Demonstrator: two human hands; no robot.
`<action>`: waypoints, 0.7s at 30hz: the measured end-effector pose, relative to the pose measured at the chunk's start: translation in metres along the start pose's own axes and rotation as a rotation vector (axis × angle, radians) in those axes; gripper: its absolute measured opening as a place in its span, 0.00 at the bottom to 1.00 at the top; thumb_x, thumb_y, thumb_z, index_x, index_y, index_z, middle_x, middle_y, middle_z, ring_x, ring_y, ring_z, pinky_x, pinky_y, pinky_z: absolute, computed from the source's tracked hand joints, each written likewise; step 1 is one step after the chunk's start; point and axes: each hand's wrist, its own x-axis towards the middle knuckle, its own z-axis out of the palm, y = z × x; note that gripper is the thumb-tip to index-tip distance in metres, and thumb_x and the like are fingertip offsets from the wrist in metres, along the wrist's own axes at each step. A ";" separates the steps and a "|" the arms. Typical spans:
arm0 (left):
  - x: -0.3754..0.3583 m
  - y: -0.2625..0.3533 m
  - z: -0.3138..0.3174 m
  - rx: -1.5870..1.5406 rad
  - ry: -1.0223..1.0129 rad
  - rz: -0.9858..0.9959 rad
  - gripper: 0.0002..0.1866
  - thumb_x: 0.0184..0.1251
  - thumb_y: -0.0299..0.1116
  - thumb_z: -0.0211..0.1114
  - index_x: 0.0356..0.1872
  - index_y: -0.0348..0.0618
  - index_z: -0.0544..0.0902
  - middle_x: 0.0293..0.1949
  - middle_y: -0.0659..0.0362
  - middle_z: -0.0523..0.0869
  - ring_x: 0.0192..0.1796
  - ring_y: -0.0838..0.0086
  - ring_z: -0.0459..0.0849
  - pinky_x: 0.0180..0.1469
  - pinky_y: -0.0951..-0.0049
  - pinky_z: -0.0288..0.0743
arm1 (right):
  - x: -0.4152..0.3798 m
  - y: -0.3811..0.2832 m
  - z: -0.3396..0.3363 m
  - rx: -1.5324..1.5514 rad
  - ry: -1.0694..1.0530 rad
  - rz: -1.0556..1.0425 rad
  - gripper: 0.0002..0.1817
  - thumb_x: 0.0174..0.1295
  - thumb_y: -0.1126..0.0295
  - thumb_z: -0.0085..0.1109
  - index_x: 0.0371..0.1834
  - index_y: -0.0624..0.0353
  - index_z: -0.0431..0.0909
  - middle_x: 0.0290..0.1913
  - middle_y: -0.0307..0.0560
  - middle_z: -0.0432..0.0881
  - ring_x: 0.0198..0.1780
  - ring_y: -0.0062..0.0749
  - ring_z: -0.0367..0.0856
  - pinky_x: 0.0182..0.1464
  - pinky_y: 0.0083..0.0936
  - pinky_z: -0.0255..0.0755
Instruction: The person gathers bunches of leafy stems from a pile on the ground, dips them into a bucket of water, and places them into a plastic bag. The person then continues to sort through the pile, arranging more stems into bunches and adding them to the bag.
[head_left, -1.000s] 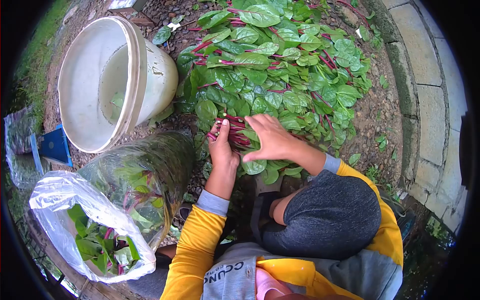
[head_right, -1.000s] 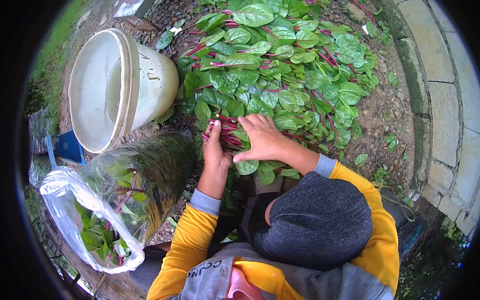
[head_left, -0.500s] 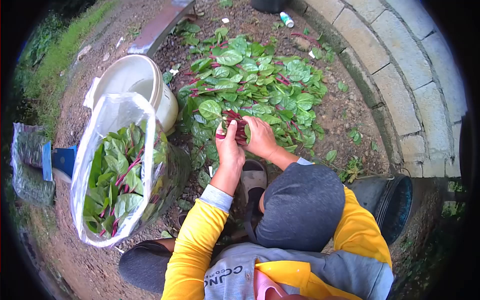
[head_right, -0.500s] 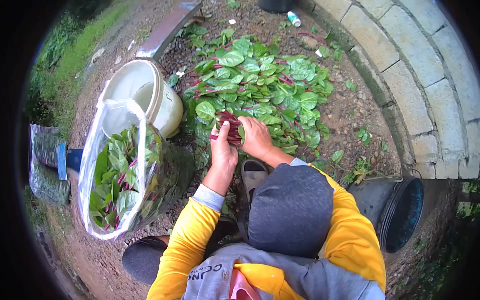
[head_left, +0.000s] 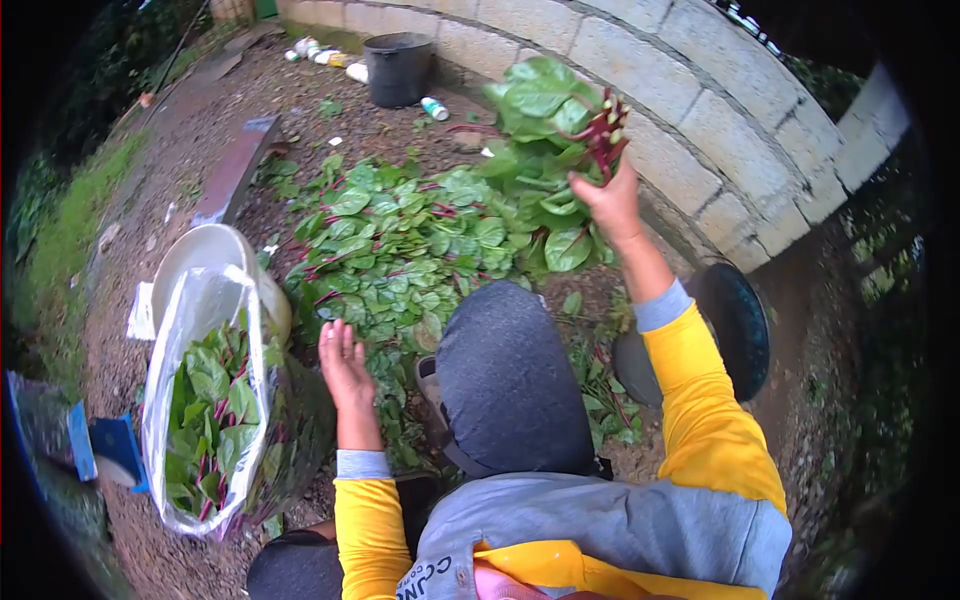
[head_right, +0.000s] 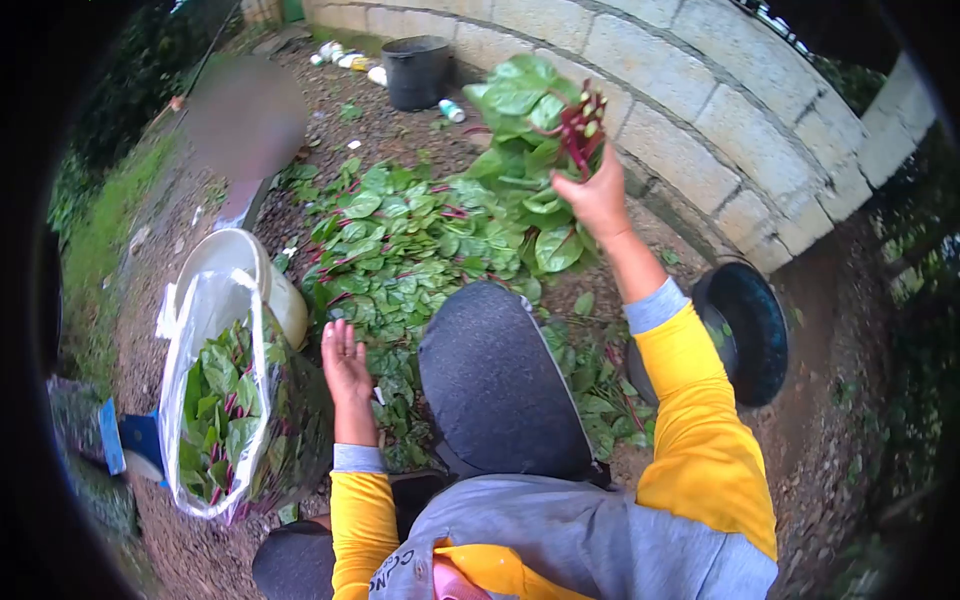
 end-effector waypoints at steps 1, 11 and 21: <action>0.000 0.000 0.000 0.011 -0.011 0.008 0.27 0.68 0.46 0.58 0.64 0.48 0.66 0.61 0.59 0.74 0.62 0.70 0.71 0.64 0.59 0.55 | 0.009 -0.005 -0.042 -0.016 0.023 -0.005 0.28 0.43 0.76 0.67 0.52 0.62 0.71 0.46 0.42 0.79 0.48 0.25 0.77 0.54 0.24 0.69; -0.002 -0.035 0.008 0.135 -0.133 -0.072 0.28 0.70 0.47 0.55 0.66 0.47 0.64 0.64 0.59 0.71 0.61 0.71 0.71 0.62 0.64 0.59 | -0.096 0.005 -0.326 -0.458 0.336 0.198 0.29 0.46 0.77 0.64 0.56 0.60 0.70 0.50 0.39 0.78 0.51 0.25 0.75 0.57 0.24 0.66; -0.014 -0.034 0.004 0.306 -0.144 -0.086 0.26 0.69 0.46 0.56 0.65 0.47 0.67 0.62 0.60 0.72 0.58 0.74 0.72 0.58 0.69 0.63 | -0.241 0.174 -0.349 -0.551 0.121 1.204 0.27 0.41 0.71 0.71 0.49 0.62 0.78 0.46 0.52 0.82 0.47 0.38 0.81 0.49 0.29 0.73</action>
